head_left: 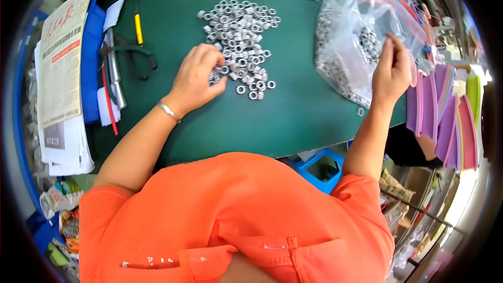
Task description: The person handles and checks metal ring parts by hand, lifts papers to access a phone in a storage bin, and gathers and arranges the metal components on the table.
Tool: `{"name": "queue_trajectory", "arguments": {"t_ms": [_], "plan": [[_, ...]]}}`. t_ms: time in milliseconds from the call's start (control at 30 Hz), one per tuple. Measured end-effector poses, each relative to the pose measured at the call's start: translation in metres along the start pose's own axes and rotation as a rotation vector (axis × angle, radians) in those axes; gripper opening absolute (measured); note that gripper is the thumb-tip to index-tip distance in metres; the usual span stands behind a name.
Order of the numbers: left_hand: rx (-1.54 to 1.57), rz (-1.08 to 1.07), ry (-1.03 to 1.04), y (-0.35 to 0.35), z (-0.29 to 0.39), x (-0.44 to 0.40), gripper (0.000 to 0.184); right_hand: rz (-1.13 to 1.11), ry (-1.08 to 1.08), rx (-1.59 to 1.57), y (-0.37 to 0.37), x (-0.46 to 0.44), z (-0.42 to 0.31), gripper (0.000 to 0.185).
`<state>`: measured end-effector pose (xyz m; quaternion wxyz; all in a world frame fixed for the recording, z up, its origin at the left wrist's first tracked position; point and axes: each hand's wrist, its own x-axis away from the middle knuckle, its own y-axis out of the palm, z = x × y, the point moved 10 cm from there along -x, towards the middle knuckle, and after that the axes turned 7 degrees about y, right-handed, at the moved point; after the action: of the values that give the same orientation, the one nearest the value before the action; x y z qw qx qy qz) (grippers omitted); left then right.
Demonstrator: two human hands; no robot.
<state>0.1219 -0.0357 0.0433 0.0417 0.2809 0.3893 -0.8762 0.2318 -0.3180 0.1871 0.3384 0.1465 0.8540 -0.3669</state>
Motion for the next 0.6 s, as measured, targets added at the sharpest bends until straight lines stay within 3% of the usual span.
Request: {"name": "queue_trajectory", "arguments": {"t_ms": [33, 67, 133, 200, 400, 500, 533, 600], "plan": [[0.003, -0.003, 0.006, 0.001, 0.0, 0.0, 0.03, -0.095, -0.06, -0.064, 0.015, 0.016, -0.014, 0.014], [-0.002, -0.013, -0.013, 0.002, -0.002, 0.002, 0.03, -0.287, 0.011, -0.124, 0.039, 0.037, -0.022, 0.012], [0.006, -0.012, -0.011, 0.002, -0.001, 0.001, 0.028, -0.739, -0.12, -0.163, 0.09, 0.088, -0.05, 0.011], [-0.005, -0.025, -0.019, 0.004, -0.003, 0.002, 0.027, -0.899, -0.04, -0.149, 0.118, 0.127, -0.048, 0.015], [-0.001, -0.03, -0.03, 0.003, -0.003, 0.002, 0.026, -0.873, -0.02, -0.2, 0.122, 0.158, -0.038, 0.019], [-0.008, -0.031, -0.03, 0.004, -0.004, 0.002, 0.026, -0.981, 0.565, -0.623, 0.129, 0.178, -0.007, 0.019], [-0.007, -0.032, -0.033, 0.004, -0.004, 0.001, 0.026, -0.98, 0.566, -0.622, 0.127, 0.178, -0.01, 0.019], [-0.006, -0.032, -0.031, 0.003, -0.004, 0.001, 0.027, -0.973, 0.889, -0.97, 0.13, 0.186, -0.012, 0.016]]}}
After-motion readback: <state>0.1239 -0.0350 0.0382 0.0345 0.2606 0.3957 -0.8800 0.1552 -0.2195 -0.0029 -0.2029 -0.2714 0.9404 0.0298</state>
